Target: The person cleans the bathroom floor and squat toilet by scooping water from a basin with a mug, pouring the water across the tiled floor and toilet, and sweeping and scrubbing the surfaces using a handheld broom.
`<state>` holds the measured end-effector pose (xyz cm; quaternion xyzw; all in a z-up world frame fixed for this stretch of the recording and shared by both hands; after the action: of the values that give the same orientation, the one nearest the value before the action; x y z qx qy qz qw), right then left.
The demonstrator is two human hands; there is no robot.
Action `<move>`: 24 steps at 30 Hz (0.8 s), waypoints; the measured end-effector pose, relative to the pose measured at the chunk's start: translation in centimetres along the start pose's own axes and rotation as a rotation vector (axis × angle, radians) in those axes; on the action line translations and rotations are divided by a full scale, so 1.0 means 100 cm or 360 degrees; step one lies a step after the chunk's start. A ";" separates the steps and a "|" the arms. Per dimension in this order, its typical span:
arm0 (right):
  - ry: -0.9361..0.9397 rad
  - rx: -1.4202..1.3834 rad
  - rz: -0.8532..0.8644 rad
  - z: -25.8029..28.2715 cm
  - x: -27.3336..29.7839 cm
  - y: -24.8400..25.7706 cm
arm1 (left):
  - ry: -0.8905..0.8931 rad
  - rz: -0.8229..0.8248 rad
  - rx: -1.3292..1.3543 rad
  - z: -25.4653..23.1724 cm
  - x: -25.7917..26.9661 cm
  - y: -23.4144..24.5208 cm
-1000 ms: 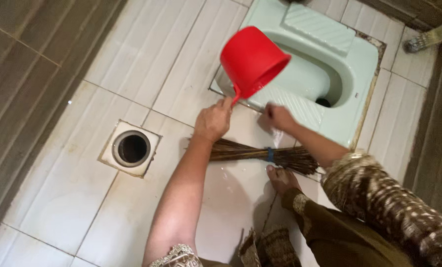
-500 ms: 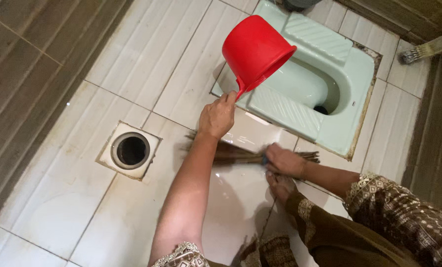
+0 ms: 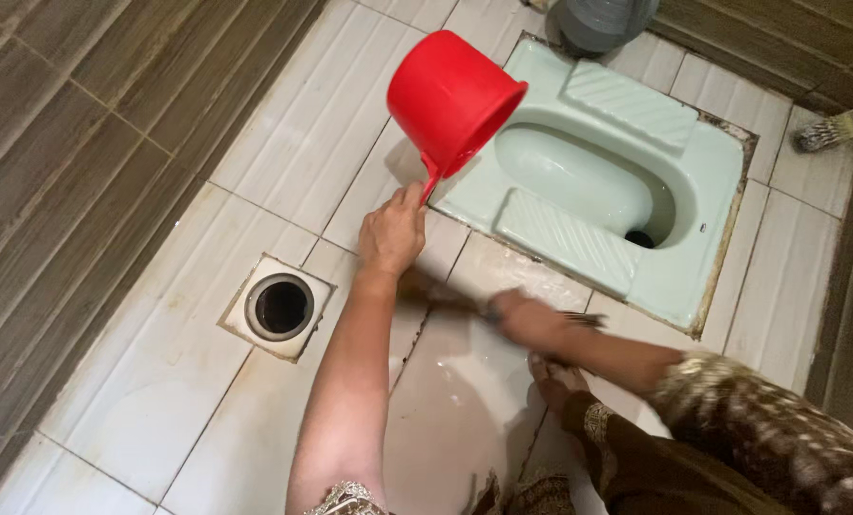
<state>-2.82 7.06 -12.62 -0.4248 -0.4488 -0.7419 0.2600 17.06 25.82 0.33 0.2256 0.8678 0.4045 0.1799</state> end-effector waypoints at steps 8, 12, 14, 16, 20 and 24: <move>0.0160 0.0531 -0.0489 0.012 -0.102 0.049 | -0.0053 0.0033 -0.0070 -0.020 -0.007 -0.018; -0.0133 0.0213 -0.0777 -0.022 -0.065 0.108 | -0.0076 0.0159 -0.0134 -0.024 -0.004 -0.020; -0.0113 0.0180 -0.0892 -0.024 -0.047 0.105 | -0.0046 0.0136 -0.0091 -0.024 -0.004 -0.017; 0.0272 0.0619 -0.0783 -0.006 -0.037 0.082 | -0.0057 0.0059 -0.0082 -0.027 -0.006 -0.012; -0.0206 0.0442 -0.0499 -0.061 -0.016 0.077 | -0.0088 -0.0066 -0.0006 -0.040 -0.015 -0.003; 0.0143 0.0485 -0.0489 -0.065 0.030 0.041 | -0.0058 0.0017 0.0004 -0.050 -0.024 -0.015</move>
<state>-3.80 -0.57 -9.70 -0.2739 -0.6032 -0.7145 0.2248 16.21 20.54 2.52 0.2377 0.8637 0.4001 0.1933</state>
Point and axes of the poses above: each hand's wrist, its own x-axis away from the middle knuckle, its own y-axis out of the back of the hand, z = x × y, the point moved 8 cm from there along -x, towards the middle knuckle, and after that the axes turned 7 degrees about z, right-handed, at the moved point
